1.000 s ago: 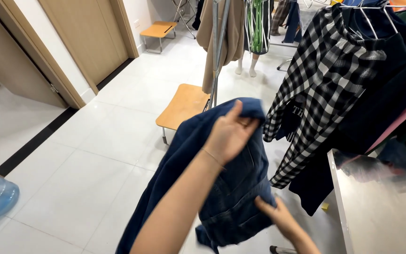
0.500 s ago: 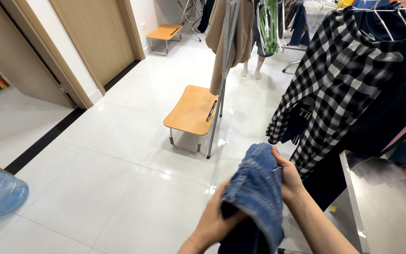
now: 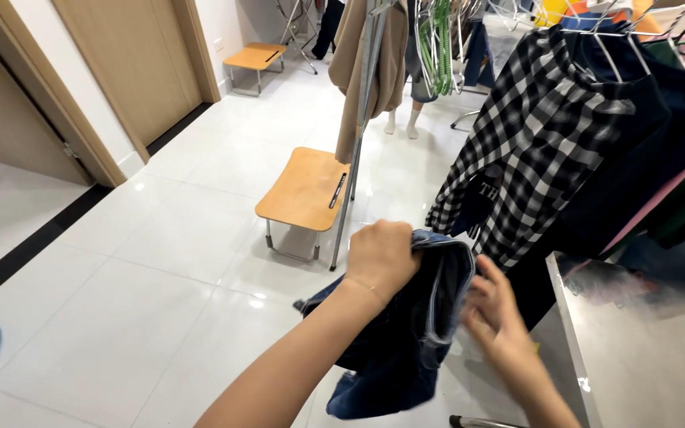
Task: Hanging various pieces of clothing onto a rack using hangers
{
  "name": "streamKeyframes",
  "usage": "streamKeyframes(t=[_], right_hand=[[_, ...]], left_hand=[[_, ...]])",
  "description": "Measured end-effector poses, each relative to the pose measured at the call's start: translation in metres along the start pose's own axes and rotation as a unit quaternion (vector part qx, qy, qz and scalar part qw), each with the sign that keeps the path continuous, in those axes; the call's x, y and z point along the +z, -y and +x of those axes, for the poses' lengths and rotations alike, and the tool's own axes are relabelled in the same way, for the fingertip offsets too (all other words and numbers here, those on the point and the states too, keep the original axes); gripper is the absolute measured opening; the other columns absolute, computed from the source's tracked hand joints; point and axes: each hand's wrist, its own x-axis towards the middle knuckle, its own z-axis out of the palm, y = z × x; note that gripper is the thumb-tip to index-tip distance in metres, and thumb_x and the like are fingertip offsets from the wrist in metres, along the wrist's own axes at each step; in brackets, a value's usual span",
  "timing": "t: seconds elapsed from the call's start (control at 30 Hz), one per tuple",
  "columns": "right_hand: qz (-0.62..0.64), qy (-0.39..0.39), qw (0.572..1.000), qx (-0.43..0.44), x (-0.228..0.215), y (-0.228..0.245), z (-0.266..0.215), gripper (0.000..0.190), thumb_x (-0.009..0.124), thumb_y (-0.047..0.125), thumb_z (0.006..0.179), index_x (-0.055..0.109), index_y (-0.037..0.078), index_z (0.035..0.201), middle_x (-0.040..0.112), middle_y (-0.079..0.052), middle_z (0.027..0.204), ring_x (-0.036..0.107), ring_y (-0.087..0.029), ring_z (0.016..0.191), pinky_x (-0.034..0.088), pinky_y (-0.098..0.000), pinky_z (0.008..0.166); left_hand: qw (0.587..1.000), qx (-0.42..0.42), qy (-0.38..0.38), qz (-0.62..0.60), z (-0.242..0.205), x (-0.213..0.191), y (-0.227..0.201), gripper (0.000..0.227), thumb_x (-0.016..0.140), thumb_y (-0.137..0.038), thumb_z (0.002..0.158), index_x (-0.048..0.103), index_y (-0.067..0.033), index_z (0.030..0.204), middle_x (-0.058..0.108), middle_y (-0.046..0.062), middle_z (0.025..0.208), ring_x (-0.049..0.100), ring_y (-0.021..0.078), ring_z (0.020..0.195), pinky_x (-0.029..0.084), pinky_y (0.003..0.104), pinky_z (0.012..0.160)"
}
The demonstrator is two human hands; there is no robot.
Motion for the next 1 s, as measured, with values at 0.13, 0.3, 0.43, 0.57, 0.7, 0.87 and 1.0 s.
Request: streamKeyframes(t=[0.13, 0.3, 0.43, 0.57, 0.7, 0.87, 1.0], right_hand=[[0.058, 0.081, 0.992, -0.071, 0.041, -0.035, -0.026, 0.154, 0.099, 0.017, 0.048, 0.005, 0.034, 0.168, 0.040, -0.003, 0.166, 0.054, -0.023, 0.144, 0.044, -0.0407, 0.117], [0.020, -0.126, 0.962, -0.241, 0.042, -0.047, 0.005, 0.087, 0.083, 0.018, 0.072, 0.047, 0.011, 0.151, 0.061, -0.007, 0.132, 0.067, -0.018, 0.110, 0.065, -0.0315, 0.081], [0.016, -0.116, 0.951, -0.286, 0.010, -0.018, 0.042, 0.025, 0.071, 0.007, 0.093, 0.071, 0.007, 0.118, 0.073, -0.007, 0.115, 0.068, -0.018, 0.105, 0.051, -0.0278, 0.095], [0.043, -0.015, 0.959, -0.281, 0.007, 0.015, 0.075, 0.014, 0.071, 0.012, 0.100, 0.080, 0.002, 0.100, 0.071, -0.002, 0.081, 0.065, -0.012, 0.076, 0.053, -0.0242, 0.071], [0.069, 0.004, 0.962, -0.264, 0.016, 0.053, 0.094, 0.020, 0.071, 0.017, 0.099, 0.081, 0.000, 0.105, 0.074, -0.006, 0.083, 0.071, -0.017, 0.076, 0.058, -0.0252, 0.068], [0.155, -0.002, 0.966, -0.205, 0.008, 0.092, 0.122, 0.022, 0.069, 0.016, 0.100, 0.080, -0.002, 0.107, 0.075, -0.014, 0.090, 0.073, -0.026, 0.080, 0.061, -0.0344, 0.070], [0.164, -0.036, 0.965, -0.203, -0.019, 0.093, 0.160, 0.024, 0.070, 0.018, 0.100, 0.081, -0.002, 0.108, 0.076, -0.015, 0.087, 0.071, -0.025, 0.077, 0.059, -0.0337, 0.069]], left_hand=[[0.996, 0.031, 0.055, 0.055, 0.015, -0.003, -0.017, 0.014, 0.062, -0.021, 0.083, 0.071, -0.0108, 0.086, 0.073, 0.014, 0.085, 0.072, 0.0409, 0.078, 0.058, 0.047, 0.066], [0.995, 0.015, 0.063, 0.069, 0.012, -0.022, 0.018, 0.033, 0.072, -0.036, 0.081, 0.077, -0.0111, 0.102, 0.076, 0.018, 0.098, 0.075, 0.0411, 0.092, 0.060, 0.049, 0.078], [0.994, 0.013, 0.098, 0.054, -0.008, -0.050, 0.067, 0.033, 0.066, -0.044, 0.082, 0.075, -0.0126, 0.087, 0.073, 0.013, 0.091, 0.071, 0.0397, 0.084, 0.057, 0.050, 0.072], [0.991, -0.014, 0.133, 0.019, -0.031, -0.070, 0.108, 0.037, 0.077, -0.063, 0.071, 0.080, -0.0280, 0.083, 0.076, 0.008, 0.083, 0.073, 0.0334, 0.087, 0.054, 0.048, 0.070], [0.986, -0.049, 0.155, 0.030, -0.060, -0.036, 0.163, 0.037, 0.081, -0.061, 0.070, 0.077, -0.0347, 0.096, 0.077, 0.000, 0.096, 0.072, 0.0299, 0.096, 0.053, 0.048, 0.073], [0.978, -0.131, 0.114, -0.118, -0.075, 0.048, 0.234, 0.025, 0.086, -0.041, 0.073, 0.071, -0.0363, 0.092, 0.082, -0.021, 0.090, 0.077, 0.0012, 0.090, 0.055, 0.022, 0.079], [0.874, -0.213, 0.026, -0.435, -0.043, 0.084, 0.229, 0.019, 0.091, -0.022, 0.082, 0.075, -0.0123, 0.082, 0.091, 0.001, 0.079, 0.091, 0.0076, 0.087, 0.062, 0.019, 0.082]])
